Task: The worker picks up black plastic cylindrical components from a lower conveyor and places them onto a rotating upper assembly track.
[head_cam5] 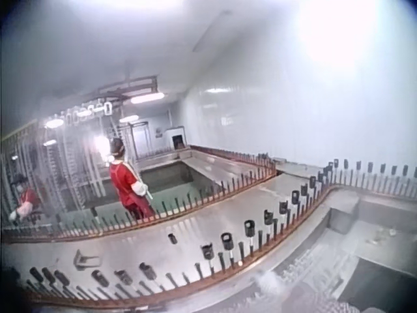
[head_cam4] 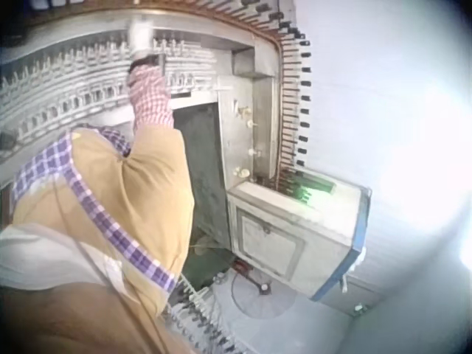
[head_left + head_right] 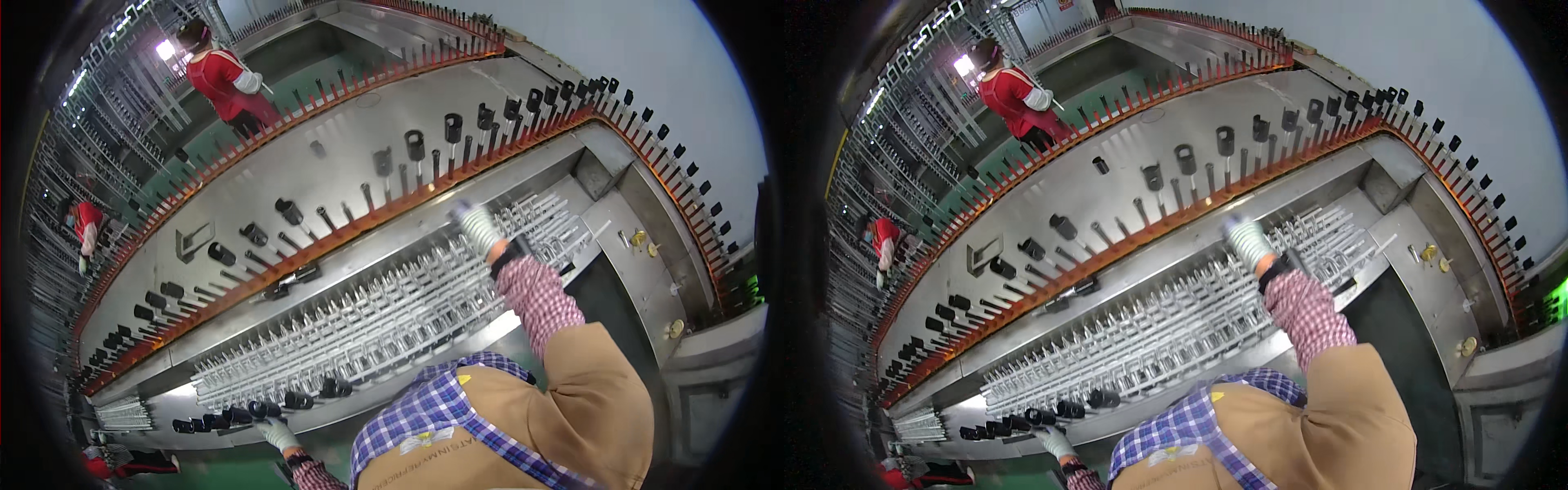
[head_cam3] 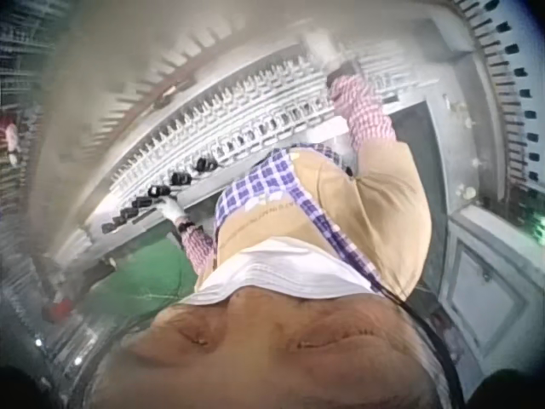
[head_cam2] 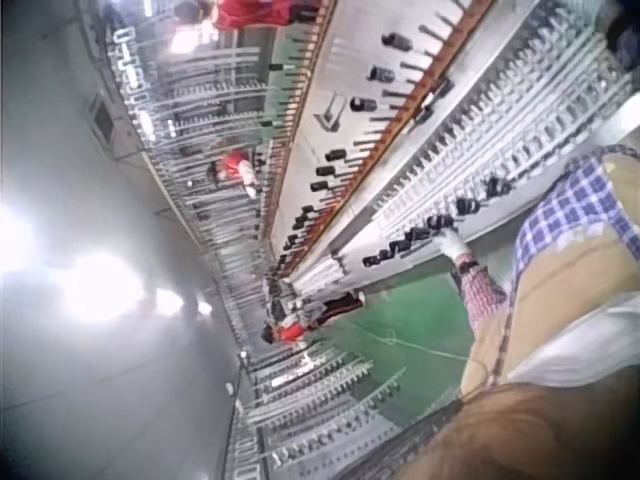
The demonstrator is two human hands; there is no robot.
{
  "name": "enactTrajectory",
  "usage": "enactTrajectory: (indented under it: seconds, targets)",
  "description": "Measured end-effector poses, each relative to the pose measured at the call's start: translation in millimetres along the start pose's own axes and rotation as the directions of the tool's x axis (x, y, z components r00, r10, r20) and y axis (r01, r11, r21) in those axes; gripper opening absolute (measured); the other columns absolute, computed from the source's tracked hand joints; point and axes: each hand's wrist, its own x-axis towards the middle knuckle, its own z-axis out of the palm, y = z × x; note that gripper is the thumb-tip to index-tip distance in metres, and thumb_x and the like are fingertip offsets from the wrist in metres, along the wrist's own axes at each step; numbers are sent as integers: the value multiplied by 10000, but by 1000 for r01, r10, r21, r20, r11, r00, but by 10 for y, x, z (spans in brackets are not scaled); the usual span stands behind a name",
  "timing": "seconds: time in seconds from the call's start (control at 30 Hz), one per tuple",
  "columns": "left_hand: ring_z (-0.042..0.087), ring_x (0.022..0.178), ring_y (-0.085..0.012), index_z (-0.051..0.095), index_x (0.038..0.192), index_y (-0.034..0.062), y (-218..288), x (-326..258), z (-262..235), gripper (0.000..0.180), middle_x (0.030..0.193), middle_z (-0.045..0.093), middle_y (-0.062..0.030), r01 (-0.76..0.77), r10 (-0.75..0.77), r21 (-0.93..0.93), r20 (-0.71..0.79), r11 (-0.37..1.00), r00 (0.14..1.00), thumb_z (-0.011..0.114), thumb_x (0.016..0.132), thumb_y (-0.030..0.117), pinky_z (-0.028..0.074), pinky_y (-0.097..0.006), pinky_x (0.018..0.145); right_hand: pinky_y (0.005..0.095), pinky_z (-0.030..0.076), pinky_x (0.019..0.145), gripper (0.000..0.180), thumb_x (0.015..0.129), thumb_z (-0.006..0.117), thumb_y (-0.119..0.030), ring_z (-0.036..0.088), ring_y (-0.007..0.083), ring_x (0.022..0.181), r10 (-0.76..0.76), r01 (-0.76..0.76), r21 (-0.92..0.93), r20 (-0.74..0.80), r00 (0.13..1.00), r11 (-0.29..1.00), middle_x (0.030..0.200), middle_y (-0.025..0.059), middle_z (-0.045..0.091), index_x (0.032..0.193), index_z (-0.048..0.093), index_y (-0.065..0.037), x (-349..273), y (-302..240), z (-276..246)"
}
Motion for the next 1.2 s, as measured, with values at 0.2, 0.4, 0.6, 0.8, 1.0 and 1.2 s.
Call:
enactTrajectory:
  seconds: [0.2,0.4,0.6,0.8,1.0,1.2]
  targets:
    - [495,926,-209,405,1154,28,630,-933,42,328,1058,500,-149,-84,-54,-485,-264,871,963,460,844,119,446,-285,729,265,430,426,385,766,560,-248,540,150,507,-64,60,-35,-121,991,998,704,81,580,1075,460,-40,1522,-305,-577]
    - [497,863,-182,453,1091,42,933,-1538,518,335,993,529,-74,175,-182,-838,92,516,979,545,769,24,425,-306,735,278,422,442,329,738,624,-329,514,141,460,-582,439,-511,-157,798,740,605,38,564,883,546,-45,1471,-741,-553]
    - [477,824,-153,450,1109,42,1047,-1327,656,309,925,544,-65,427,-135,-843,405,329,904,475,812,122,371,-309,781,247,356,361,306,784,558,-389,480,82,425,-56,262,258,-604,795,930,591,7,538,878,562,-97,1927,-388,-2156]
    - [504,785,-224,410,1170,116,1012,-1329,717,380,925,554,-125,387,-241,-731,302,562,922,461,794,127,423,-364,555,323,453,582,265,710,637,-224,585,207,642,-118,-98,-357,-537,835,929,709,58,604,889,578,-38,2702,-50,-2772]
    - [506,891,-249,453,1109,83,907,-1374,553,358,1026,519,-129,201,-3,-410,434,890,901,527,760,123,461,-378,732,235,416,626,245,834,514,-245,514,86,717,-661,520,-438,-281,696,733,826,11,583,952,582,-41,2061,-540,-2020]
    - [545,819,-178,501,1036,83,1660,-1303,559,335,955,572,-62,473,-220,-465,500,748,838,577,712,120,441,-282,725,239,443,660,320,865,450,-281,541,130,774,-467,485,-150,142,873,862,913,50,566,1043,529,-26,383,-529,-1029]
